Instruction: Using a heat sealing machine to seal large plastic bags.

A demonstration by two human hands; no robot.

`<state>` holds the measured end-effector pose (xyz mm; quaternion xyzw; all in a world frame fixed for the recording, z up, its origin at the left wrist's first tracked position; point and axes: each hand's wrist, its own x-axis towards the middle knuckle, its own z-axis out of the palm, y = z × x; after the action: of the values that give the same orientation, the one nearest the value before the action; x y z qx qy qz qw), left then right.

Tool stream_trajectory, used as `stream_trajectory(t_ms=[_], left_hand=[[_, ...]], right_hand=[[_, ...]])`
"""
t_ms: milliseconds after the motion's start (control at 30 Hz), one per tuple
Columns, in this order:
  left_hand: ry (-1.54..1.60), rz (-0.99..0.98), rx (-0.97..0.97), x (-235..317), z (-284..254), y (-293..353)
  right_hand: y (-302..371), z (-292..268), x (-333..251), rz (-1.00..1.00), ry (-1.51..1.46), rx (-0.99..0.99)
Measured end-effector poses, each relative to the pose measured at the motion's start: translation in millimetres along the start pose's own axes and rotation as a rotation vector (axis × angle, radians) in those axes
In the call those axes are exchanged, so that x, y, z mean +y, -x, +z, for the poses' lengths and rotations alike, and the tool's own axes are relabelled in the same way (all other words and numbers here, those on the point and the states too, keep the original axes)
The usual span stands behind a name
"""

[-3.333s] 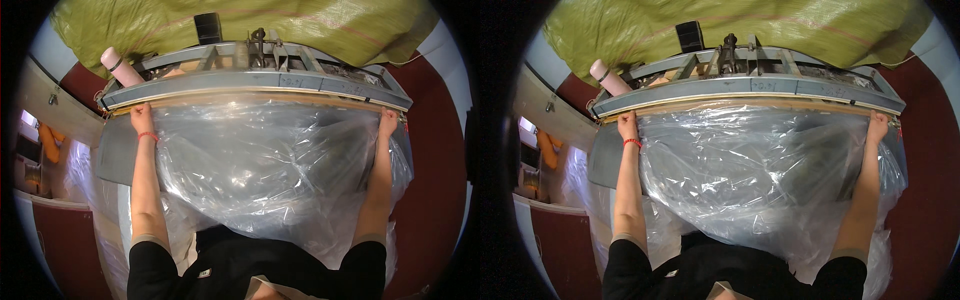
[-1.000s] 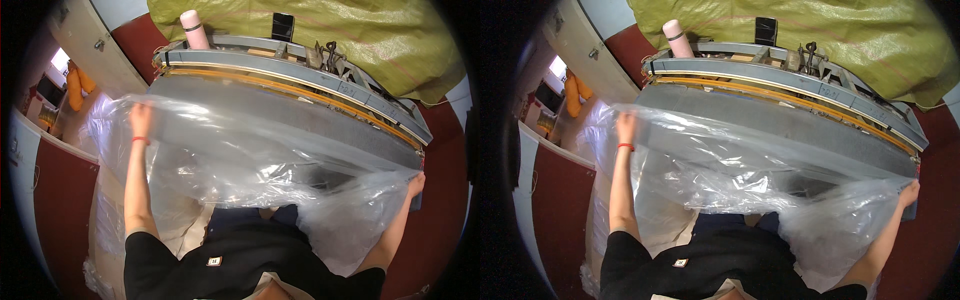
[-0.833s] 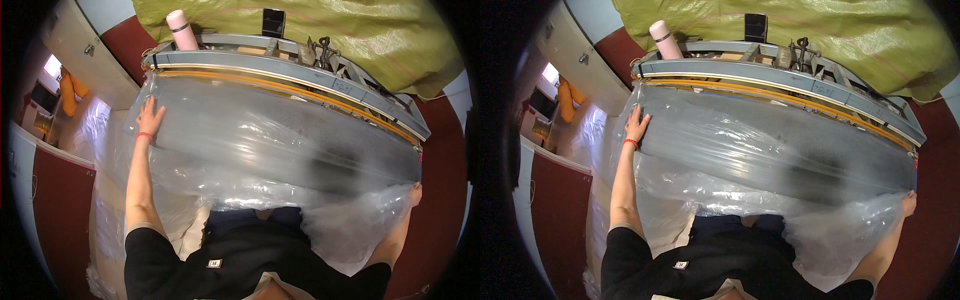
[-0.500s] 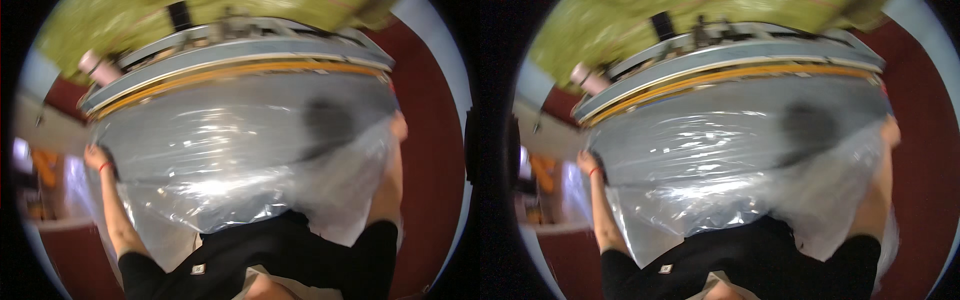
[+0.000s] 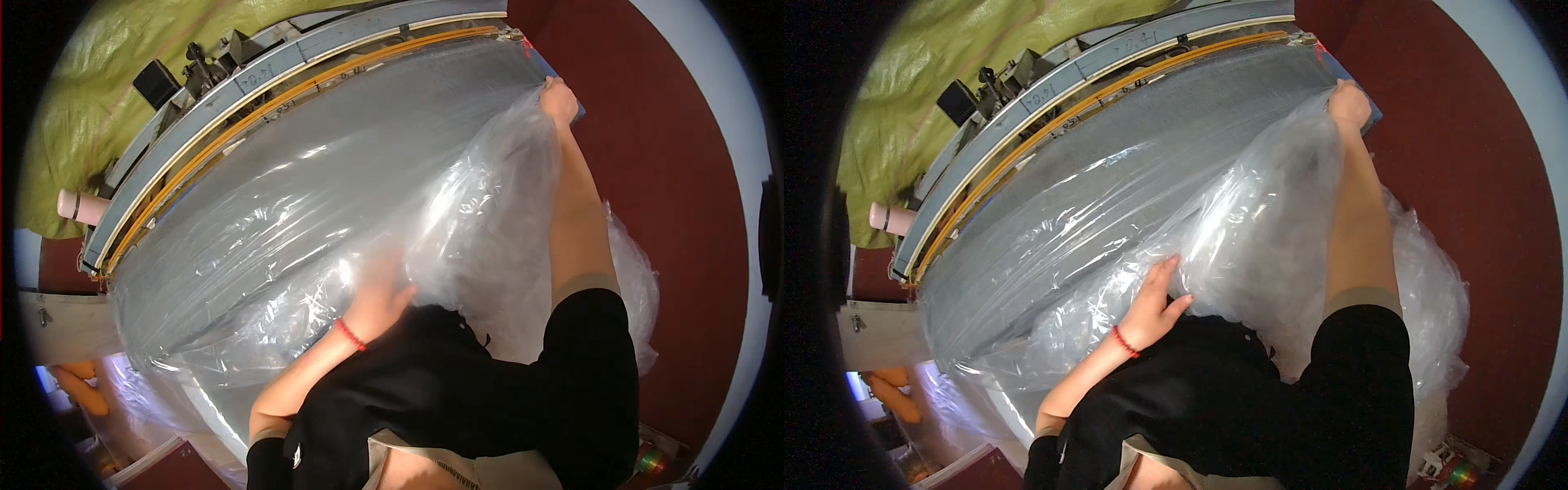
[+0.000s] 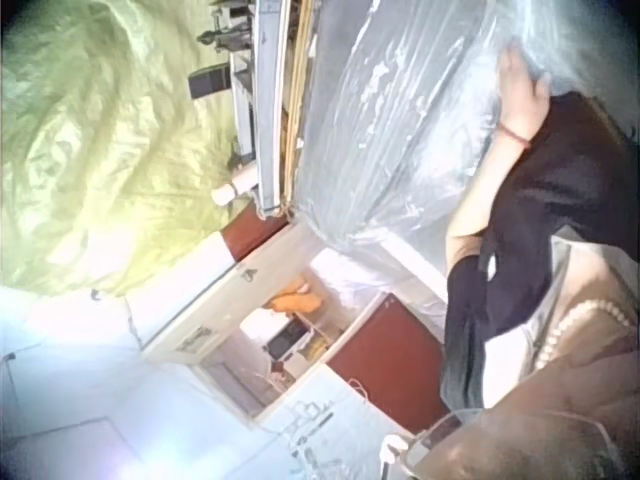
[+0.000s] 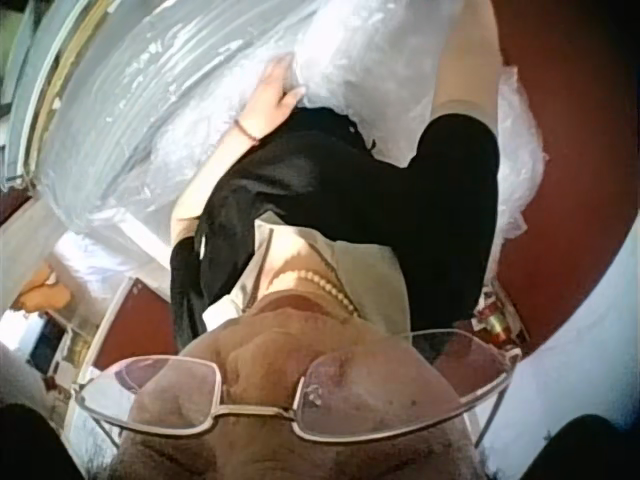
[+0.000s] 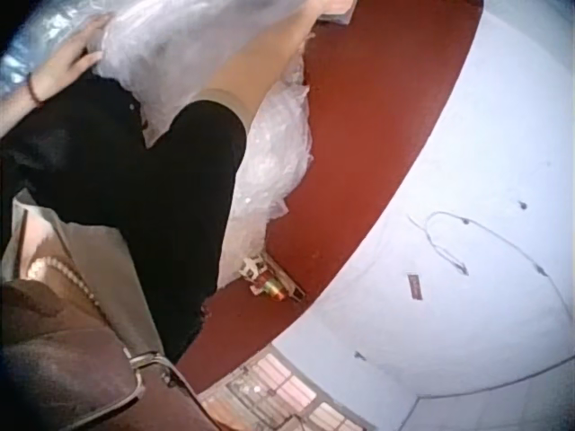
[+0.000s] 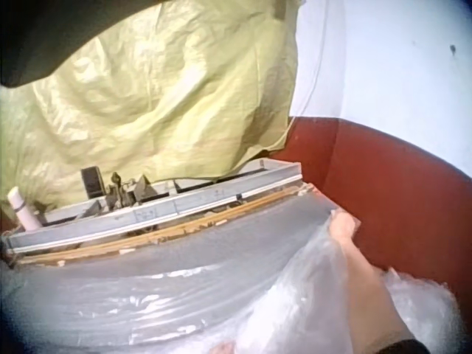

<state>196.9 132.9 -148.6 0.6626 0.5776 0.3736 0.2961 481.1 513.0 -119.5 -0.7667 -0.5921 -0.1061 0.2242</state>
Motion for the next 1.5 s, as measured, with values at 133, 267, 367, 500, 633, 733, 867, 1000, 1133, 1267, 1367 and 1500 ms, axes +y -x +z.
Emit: stream_trajectory(t_ms=[133, 267, 367, 500, 633, 733, 867, 1000, 1133, 1267, 1367, 1500], left_hand=[[-0.295, 0.046, -0.111, -19.5, -0.8, -3.8], [1.001, -0.241, -0.245, 37.0, -72.4, 12.4], [1.094, 0.070, -0.051, 49.7, -123.6, 33.2], [0.134, -0.235, 0.190, 57.7, -168.5, 61.6], [-0.646, -0.267, 0.431, 50.4, -184.2, 90.6], [-0.643, -0.298, 0.633, 43.6, -202.2, 105.6], [-0.421, -0.444, 1.007, 21.4, -251.2, 150.5], [0.074, -0.428, 1.139, 9.2, -251.7, 173.2], [0.109, -0.636, 0.808, -41.9, -146.7, 180.1], [0.661, -0.816, 0.866, -56.0, -76.3, 183.3], [1.011, -0.700, 1.303, -72.9, -136.4, 194.3], [0.667, -0.256, 1.638, -60.2, -261.2, 201.8]], right_hand=[[0.3, -5.1, 2.3, -0.003, -0.013, 0.008], [-0.1, -5.7, 7.1, -0.018, -0.014, -0.004], [2.5, -2.2, 5.1, -0.062, -0.045, -0.016], [-9.1, 20.1, 14.7, -0.041, 0.001, -0.024], [-4.5, 16.0, 12.4, -0.111, -0.041, 0.019], [-2.3, 8.1, 19.2, -0.085, -0.084, 0.018], [-9.7, 15.4, 21.2, -0.072, 0.026, -0.011], [-6.8, 10.8, 18.1, -0.108, 0.059, 0.016], [-0.4, 10.6, 6.4, -0.116, 0.031, 0.029], [-5.1, 10.9, 10.8, -0.132, 0.059, 0.028], [-5.9, 17.3, 14.4, -0.129, 0.066, 0.018], [-8.0, 9.9, 21.3, -0.120, 0.062, 0.017]])
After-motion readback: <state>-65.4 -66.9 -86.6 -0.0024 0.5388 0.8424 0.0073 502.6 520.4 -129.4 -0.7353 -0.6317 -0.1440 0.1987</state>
